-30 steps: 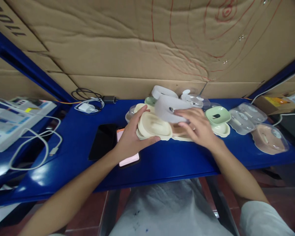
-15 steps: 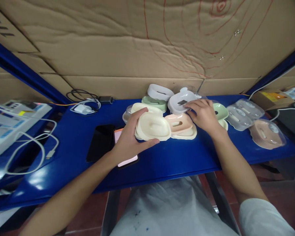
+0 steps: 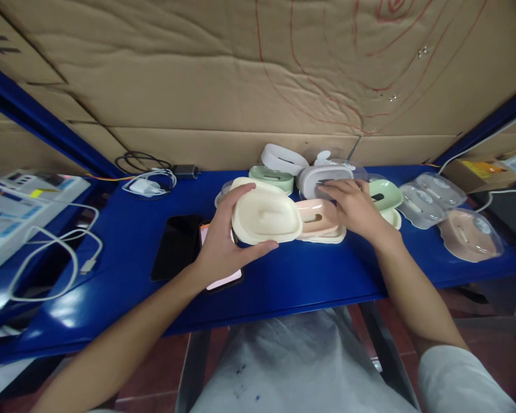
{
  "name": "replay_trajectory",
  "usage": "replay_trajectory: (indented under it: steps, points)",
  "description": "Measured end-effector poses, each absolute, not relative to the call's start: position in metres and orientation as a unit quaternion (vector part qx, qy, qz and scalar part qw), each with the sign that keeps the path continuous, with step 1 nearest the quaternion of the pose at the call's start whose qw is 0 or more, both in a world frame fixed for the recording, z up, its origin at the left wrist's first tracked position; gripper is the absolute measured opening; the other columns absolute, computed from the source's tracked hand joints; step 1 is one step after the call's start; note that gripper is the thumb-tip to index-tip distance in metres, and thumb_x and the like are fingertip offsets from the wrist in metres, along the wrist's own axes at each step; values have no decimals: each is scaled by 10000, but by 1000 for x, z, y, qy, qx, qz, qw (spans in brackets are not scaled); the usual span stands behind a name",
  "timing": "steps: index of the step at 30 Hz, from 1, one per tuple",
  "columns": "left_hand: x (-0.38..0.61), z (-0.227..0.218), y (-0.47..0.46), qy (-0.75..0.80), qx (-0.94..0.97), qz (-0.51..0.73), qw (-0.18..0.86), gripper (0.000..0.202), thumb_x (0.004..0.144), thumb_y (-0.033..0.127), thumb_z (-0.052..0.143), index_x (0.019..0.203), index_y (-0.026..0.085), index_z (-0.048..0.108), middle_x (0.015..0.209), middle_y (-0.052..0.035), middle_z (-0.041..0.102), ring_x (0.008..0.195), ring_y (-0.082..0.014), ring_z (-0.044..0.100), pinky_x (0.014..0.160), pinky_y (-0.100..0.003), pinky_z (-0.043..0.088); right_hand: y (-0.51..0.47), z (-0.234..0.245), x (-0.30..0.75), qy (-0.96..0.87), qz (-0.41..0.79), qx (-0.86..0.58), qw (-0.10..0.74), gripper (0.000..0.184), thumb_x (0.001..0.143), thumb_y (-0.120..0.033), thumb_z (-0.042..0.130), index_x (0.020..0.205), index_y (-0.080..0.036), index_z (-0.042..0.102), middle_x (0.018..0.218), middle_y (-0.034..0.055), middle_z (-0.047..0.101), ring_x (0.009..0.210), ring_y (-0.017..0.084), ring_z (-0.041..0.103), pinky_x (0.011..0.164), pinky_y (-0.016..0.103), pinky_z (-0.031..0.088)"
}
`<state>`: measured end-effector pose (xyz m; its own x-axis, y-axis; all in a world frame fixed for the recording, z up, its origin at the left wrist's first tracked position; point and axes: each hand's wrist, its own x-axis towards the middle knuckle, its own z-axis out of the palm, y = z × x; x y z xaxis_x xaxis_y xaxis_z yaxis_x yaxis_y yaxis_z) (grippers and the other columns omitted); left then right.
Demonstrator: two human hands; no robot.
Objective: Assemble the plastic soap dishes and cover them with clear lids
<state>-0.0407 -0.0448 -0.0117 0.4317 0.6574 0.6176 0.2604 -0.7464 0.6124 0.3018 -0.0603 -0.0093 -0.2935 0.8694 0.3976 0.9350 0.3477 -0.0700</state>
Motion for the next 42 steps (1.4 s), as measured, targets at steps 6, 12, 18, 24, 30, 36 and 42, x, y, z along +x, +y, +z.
replay_trajectory:
  steps: [6, 12, 18, 24, 30, 36, 42]
  points:
    - [-39, -15, -45, 285, 816, 450, 224, 940, 842, 612, 872, 1590, 308, 391, 1609, -138, 510, 1508, -372, 499, 1272, -600, 406, -79, 7, 258, -831, -42, -471, 292, 395, 1126, -351, 439, 1453, -284, 650, 1401, 84, 739, 1303, 294, 664, 1111, 498, 441]
    - [-36, -17, -48, 265, 829, 442, 217, 945, 844, 650, 857, 1597, 308, 401, 1611, -140, 520, 1488, -381, 526, 1258, -602, 422, -91, -10, 225, -867, 10, -370, 334, 614, 1085, -529, 562, 1642, -298, 447, 1568, 129, 614, 1429, 313, 596, 1153, 502, 493]
    - [-34, -16, -50, 232, 817, 480, 218, 875, 845, 754, 794, 1516, 354, 399, 1601, -132, 517, 1506, -385, 511, 1252, -660, 418, -93, -7, 221, -869, 105, -317, 365, 893, 963, -675, 687, 1703, -314, 341, 1586, 132, 594, 1476, 325, 558, 1205, 528, 492]
    - [-32, -13, -48, 208, 794, 523, 230, 799, 874, 802, 727, 1468, 381, 398, 1599, -114, 522, 1518, -377, 505, 1226, -680, 437, -98, -4, 221, -875, 29, -327, 355, 357, 1045, -449, 674, 1384, -345, 708, 1491, 52, 691, 1327, 274, 670, 1130, 492, 513]
    - [-34, -12, -49, 225, 792, 512, 243, 794, 929, 808, 635, 1547, 482, 258, 1759, -61, 312, 1542, -362, 479, 1160, -620, 522, -92, -3, 234, -846, -88, -392, 351, 203, 1082, -331, 600, 1211, -318, 756, 1556, 29, 648, 1093, 239, 744, 1012, 464, 500]
    - [-39, -14, -46, 240, 764, 539, 262, 533, 1020, 603, 628, 1500, 457, 445, 1599, -54, 492, 1298, -302, 628, 990, -531, 602, -73, 7, 280, -738, -132, -587, 307, 247, 1062, -401, 600, 1207, -284, 762, 1506, 73, 680, 1233, 343, 689, 1049, 538, 464]
    - [-38, -15, -46, 245, 759, 541, 266, 499, 1054, 590, 590, 1506, 416, 469, 1525, -70, 543, 1284, -293, 625, 978, -496, 587, -59, 3, 315, -724, -92, -638, 247, 325, 1044, -424, 579, 1254, -260, 765, 1511, 116, 668, 1333, 400, 641, 1096, 612, 467]
